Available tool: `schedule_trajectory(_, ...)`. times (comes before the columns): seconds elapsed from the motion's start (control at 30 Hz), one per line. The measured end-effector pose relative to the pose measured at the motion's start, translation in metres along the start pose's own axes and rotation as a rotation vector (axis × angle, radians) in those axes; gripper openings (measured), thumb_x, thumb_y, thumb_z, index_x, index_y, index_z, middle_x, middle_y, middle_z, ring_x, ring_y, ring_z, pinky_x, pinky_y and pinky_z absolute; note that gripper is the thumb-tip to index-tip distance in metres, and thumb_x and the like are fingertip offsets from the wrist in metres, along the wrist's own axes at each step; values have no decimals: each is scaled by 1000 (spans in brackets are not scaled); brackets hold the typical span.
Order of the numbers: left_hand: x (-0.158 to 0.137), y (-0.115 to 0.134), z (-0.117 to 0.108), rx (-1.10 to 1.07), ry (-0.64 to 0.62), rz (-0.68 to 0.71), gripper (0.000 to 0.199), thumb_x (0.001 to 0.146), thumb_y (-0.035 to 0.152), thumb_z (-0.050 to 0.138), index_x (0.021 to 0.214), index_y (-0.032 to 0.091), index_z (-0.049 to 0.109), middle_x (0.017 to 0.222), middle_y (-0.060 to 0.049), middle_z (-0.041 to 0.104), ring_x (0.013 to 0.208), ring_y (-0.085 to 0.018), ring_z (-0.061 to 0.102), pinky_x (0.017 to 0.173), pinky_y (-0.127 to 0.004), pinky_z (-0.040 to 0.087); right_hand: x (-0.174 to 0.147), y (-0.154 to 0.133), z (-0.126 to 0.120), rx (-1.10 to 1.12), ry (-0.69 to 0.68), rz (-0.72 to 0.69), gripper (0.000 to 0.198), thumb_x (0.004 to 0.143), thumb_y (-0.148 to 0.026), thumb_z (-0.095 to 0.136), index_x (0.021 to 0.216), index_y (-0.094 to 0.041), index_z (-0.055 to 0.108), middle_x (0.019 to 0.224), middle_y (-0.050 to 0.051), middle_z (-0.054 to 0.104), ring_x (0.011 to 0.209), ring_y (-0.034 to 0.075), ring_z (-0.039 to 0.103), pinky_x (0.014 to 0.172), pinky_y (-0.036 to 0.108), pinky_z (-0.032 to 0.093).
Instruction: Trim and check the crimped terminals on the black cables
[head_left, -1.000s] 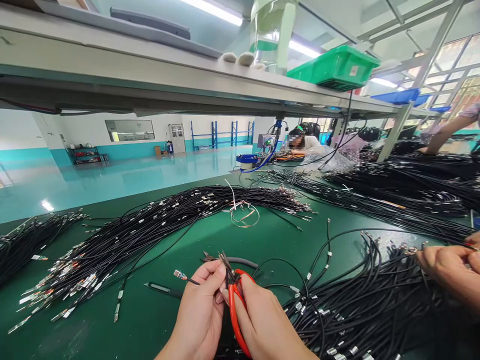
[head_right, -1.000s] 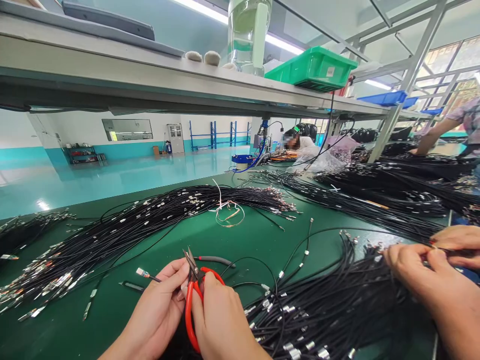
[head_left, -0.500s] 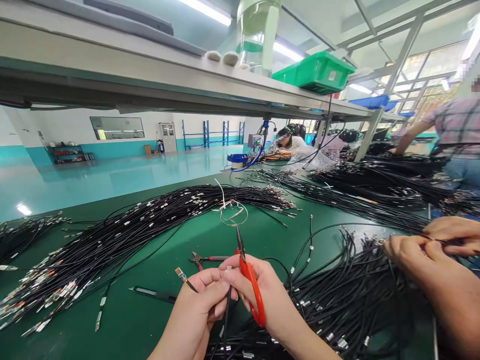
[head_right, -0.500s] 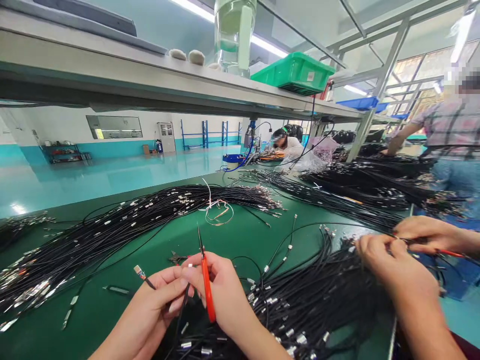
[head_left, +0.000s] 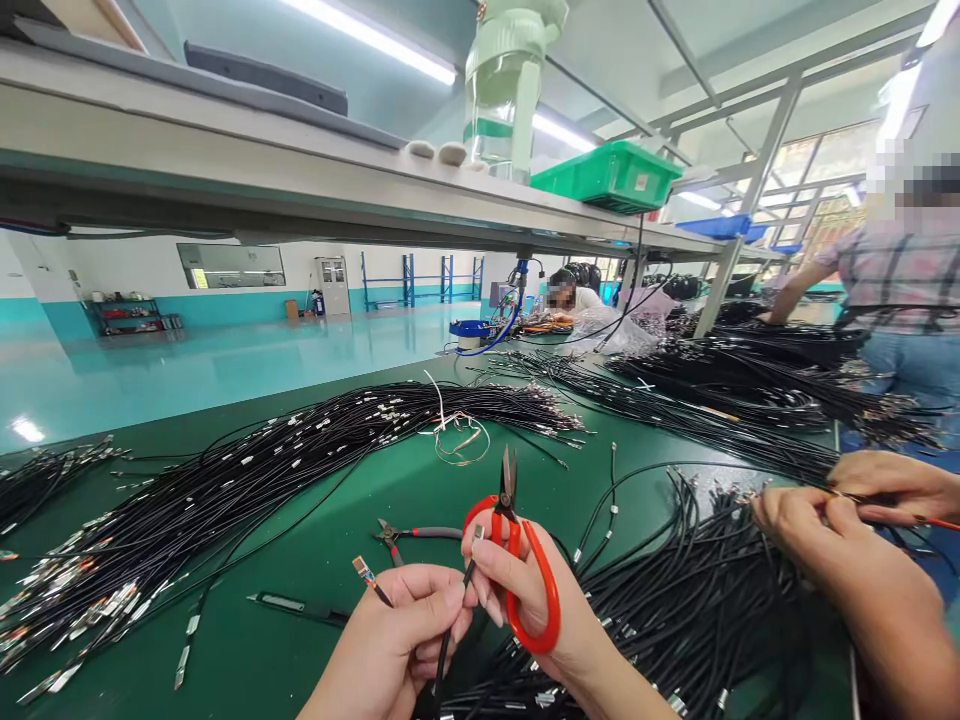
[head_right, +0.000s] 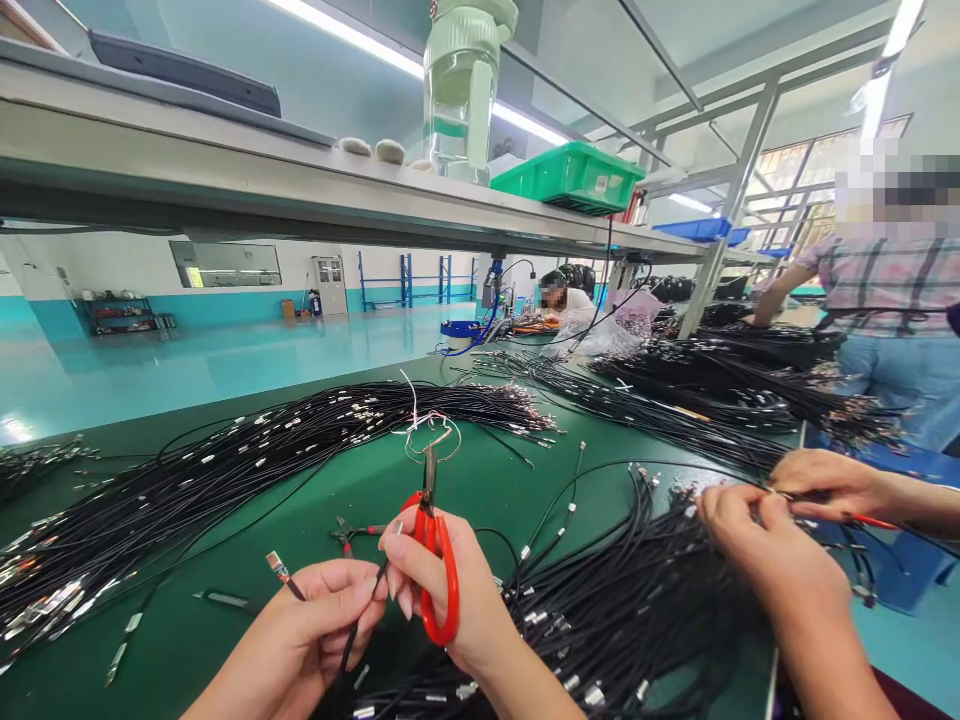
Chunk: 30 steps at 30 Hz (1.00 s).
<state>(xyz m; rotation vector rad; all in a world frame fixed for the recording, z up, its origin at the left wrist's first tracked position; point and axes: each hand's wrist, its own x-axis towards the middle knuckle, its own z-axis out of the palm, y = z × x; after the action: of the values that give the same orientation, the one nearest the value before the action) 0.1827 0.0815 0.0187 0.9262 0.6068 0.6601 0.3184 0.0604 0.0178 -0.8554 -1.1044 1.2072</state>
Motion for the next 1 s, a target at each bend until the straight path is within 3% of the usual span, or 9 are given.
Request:
schedule_trajectory(0.2, 0, -2, -1, -8, -4, 5, 27, 58, 34, 73, 63, 10, 63, 48, 2, 42, 43, -3, 22, 45, -20, 10, 3, 6, -3, 69, -15, -55, 34, 78, -46, 53, 69, -13, 53, 40, -3, 48, 30, 4, 34, 33, 15, 23)
schedule_trajectory(0.33, 1, -3, -2, -26, 33, 15, 27, 58, 34, 73, 65, 10, 64, 50, 1, 45, 44, -4, 25, 45, -20, 11, 3, 3, -3, 45, -26, -42, 28, 77, -41, 56, 74, -13, 55, 47, -2, 53, 33, 4, 37, 35, 15, 25)
schedule_trajectory(0.47, 0, -1, 1, -17, 16, 40, 26, 61, 34, 71, 65, 10, 63, 50, 1, 42, 44, -4, 23, 46, -21, 11, 2, 3, -1, -4, 41, -28, 27, 71, -37, 64, 69, -13, 52, 45, -3, 50, 34, 4, 36, 36, 16, 25)
schedule_trajectory(0.67, -1, 0, 3, -20, -13, 54, 27, 59, 35, 72, 62, 10, 61, 48, 4, 39, 42, -3, 20, 45, -22, 8, 3, 10, 4, -14, 119, -13, 33, 75, -46, 55, 67, -14, 53, 38, -5, 42, 33, 5, 31, 35, 16, 22)
schedule_trajectory(0.77, 1, -4, -1, -44, 22, 48, 26, 59, 32, 71, 58, 11, 57, 49, 4, 38, 42, -3, 19, 45, -22, 8, 4, 6, 3, -127, 230, -35, 32, 75, -46, 56, 73, -14, 56, 47, -3, 49, 36, 6, 37, 35, 18, 27)
schedule_trajectory(0.87, 6, -8, -5, -17, 106, 65, 25, 59, 31, 69, 55, 12, 53, 49, 4, 39, 42, -3, 17, 44, -22, 7, 1, -1, 2, -358, 384, -170, 29, 72, -39, 61, 88, -15, 59, 62, 0, 57, 48, 10, 48, 44, 20, 38)
schedule_trajectory(0.93, 9, -11, -6, 44, 162, 73, 24, 60, 31, 68, 56, 12, 53, 48, 4, 40, 41, -4, 18, 44, -22, 8, -2, -2, 4, -514, 378, -256, 27, 71, -34, 61, 93, -17, 59, 72, 3, 60, 59, 13, 53, 54, 23, 43)
schedule_trajectory(1.0, 12, -15, -6, 116, 206, 109, 22, 60, 29, 66, 54, 13, 53, 47, 3, 42, 42, -5, 23, 43, -21, 13, -6, 3, 9, -652, 261, -315, 22, 72, -27, 59, 92, -18, 60, 80, 5, 61, 70, 17, 57, 63, 26, 46)
